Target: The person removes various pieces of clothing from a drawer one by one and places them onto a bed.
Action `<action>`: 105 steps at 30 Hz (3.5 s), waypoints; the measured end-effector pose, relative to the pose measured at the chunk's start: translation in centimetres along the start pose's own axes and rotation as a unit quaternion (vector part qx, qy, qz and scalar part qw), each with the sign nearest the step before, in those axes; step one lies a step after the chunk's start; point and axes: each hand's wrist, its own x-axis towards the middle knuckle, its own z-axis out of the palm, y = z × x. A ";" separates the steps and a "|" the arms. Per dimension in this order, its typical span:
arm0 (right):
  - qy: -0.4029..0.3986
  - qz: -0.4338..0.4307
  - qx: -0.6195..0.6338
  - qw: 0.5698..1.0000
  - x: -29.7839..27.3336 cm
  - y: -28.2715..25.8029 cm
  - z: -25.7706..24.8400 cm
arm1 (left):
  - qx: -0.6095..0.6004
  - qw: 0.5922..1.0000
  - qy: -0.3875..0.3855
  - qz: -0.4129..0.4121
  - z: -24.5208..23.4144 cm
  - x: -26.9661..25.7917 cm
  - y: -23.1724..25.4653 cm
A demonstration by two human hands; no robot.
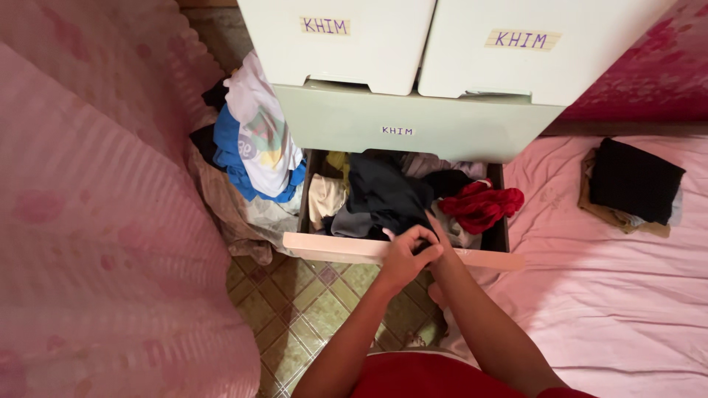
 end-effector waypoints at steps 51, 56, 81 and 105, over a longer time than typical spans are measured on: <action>-0.028 -0.056 -0.339 0.939 -4.4 -11.5 21.2 | -0.091 0.945 0.305 0.069 -12.0 10.1 -4.5; 0.024 -0.121 -0.360 0.925 -4.5 -9.7 20.6 | -0.061 0.955 0.274 0.092 -7.2 8.5 2.7; -0.007 0.081 -0.242 0.967 -7.1 -9.8 16.8 | -0.462 0.868 0.152 0.103 -5.5 0.4 -0.6; -0.282 0.221 -0.294 0.886 -13.2 5.6 24.8 | -0.274 0.852 0.427 0.133 -5.1 -21.5 4.9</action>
